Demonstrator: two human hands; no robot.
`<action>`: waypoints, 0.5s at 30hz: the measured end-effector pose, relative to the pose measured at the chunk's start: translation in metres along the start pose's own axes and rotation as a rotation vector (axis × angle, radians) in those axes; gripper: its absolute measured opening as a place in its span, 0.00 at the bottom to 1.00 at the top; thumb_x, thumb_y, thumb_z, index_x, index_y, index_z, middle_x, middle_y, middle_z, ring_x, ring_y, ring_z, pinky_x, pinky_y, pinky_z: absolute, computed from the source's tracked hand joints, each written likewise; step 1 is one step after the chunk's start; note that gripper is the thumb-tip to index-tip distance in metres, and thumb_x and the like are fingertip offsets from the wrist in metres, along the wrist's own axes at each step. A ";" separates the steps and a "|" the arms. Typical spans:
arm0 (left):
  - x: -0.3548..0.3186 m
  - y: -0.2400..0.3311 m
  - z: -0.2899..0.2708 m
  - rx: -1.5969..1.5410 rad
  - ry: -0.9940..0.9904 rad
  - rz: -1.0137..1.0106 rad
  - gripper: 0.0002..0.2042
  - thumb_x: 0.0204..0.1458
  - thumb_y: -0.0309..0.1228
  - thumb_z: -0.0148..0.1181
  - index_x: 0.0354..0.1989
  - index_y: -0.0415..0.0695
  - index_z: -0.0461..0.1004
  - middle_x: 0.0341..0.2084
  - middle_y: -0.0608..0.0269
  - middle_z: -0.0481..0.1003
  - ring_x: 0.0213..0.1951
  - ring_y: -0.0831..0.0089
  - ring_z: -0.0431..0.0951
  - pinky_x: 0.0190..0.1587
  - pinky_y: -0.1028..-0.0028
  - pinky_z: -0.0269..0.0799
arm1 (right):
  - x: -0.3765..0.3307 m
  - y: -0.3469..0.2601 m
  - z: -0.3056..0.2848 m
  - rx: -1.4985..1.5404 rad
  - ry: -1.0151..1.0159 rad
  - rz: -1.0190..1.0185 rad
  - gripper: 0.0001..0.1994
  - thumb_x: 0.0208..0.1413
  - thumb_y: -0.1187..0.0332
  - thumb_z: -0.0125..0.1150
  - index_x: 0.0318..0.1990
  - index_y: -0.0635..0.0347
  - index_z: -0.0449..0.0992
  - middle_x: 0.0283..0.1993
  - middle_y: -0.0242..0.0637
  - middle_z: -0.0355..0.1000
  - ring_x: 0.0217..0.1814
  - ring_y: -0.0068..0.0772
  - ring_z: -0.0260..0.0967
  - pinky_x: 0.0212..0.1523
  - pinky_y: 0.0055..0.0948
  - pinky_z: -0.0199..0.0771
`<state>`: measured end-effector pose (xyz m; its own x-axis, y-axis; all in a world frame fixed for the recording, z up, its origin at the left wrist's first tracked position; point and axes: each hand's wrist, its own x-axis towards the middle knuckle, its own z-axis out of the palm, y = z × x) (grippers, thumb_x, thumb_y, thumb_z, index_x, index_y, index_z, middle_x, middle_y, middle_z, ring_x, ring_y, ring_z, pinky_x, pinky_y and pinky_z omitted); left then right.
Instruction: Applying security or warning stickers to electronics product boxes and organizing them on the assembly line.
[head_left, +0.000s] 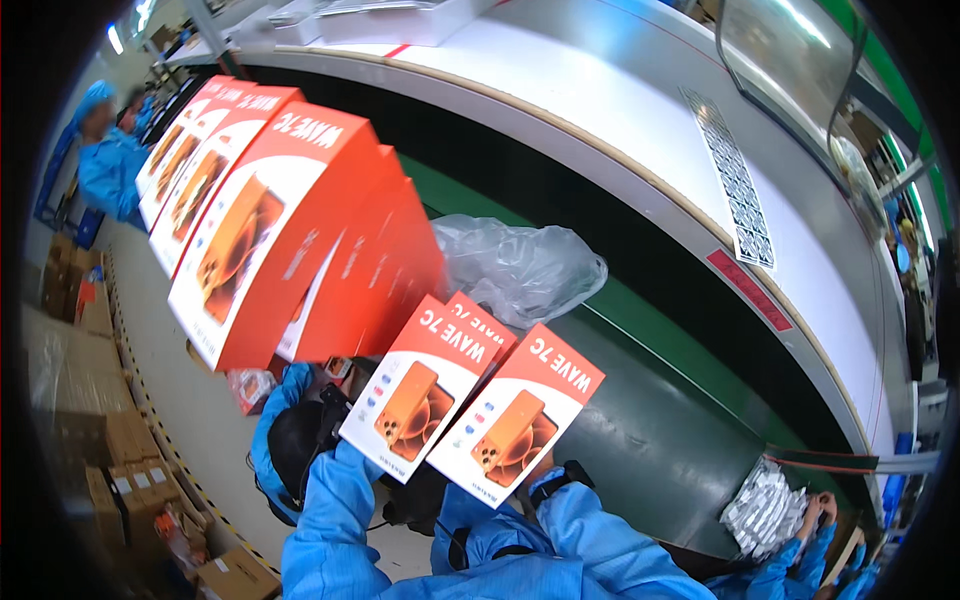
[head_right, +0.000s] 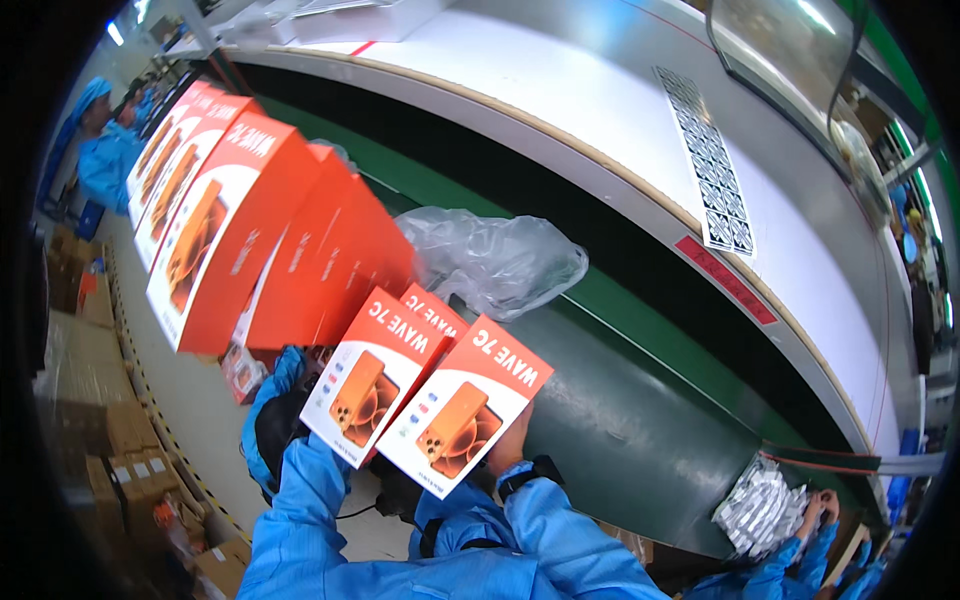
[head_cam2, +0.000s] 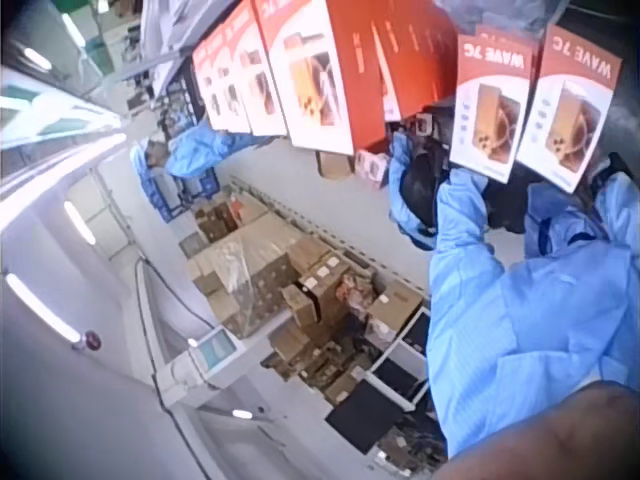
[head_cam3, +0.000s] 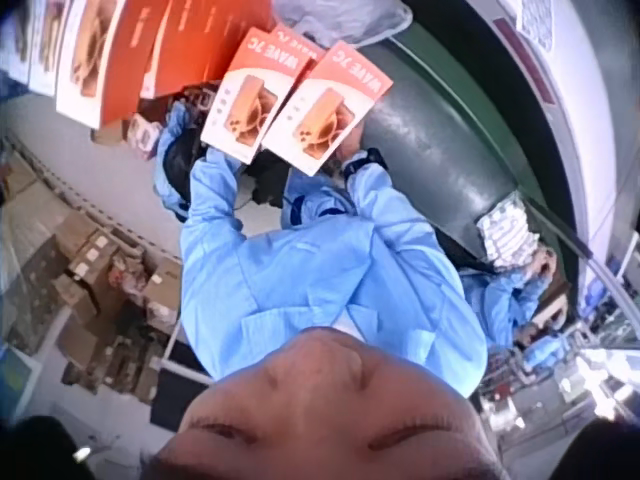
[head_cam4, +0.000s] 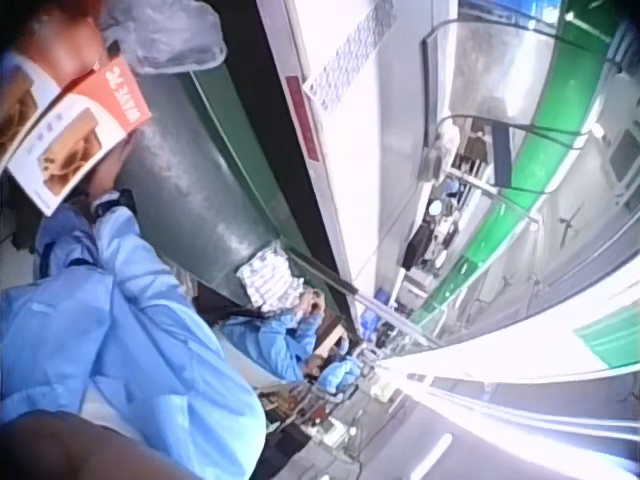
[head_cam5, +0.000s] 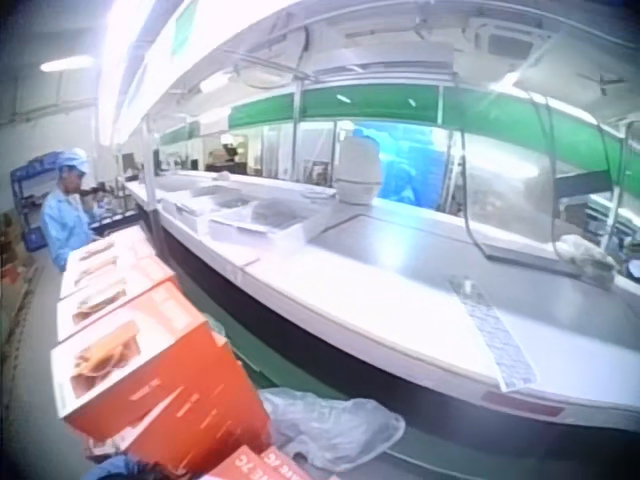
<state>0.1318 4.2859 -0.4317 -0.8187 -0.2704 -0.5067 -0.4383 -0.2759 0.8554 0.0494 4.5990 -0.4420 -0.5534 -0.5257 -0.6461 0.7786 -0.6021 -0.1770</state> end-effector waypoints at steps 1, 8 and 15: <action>-0.004 0.002 0.004 -0.002 -0.011 -0.023 0.20 0.58 0.34 0.57 0.59 0.41 0.69 0.51 0.59 0.75 0.47 0.71 0.76 0.48 0.72 0.72 | 0.006 -0.001 0.008 0.104 -0.096 0.112 0.31 0.66 0.43 0.35 0.67 0.57 0.52 0.65 0.46 0.59 0.63 0.44 0.64 0.60 0.44 0.69; -0.036 0.017 0.013 -0.017 -0.066 -0.132 0.20 0.58 0.34 0.57 0.58 0.41 0.70 0.51 0.59 0.75 0.47 0.71 0.76 0.48 0.72 0.72 | 0.004 -0.012 0.042 -0.252 0.196 -0.367 0.29 0.68 0.52 0.38 0.71 0.56 0.44 0.68 0.44 0.55 0.65 0.40 0.61 0.61 0.40 0.68; -0.052 0.048 0.012 0.076 -0.069 -0.159 0.20 0.58 0.34 0.56 0.58 0.41 0.70 0.51 0.59 0.75 0.46 0.71 0.76 0.48 0.72 0.72 | 0.008 -0.025 0.049 -0.238 0.223 -0.540 0.29 0.69 0.55 0.39 0.72 0.55 0.42 0.69 0.43 0.52 0.65 0.38 0.60 0.61 0.37 0.68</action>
<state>0.1489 4.2981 -0.3633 -0.7592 -0.1640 -0.6298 -0.5889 -0.2390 0.7721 0.0114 4.5805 -0.4060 -0.8316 -0.0313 -0.5545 0.4655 -0.5839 -0.6651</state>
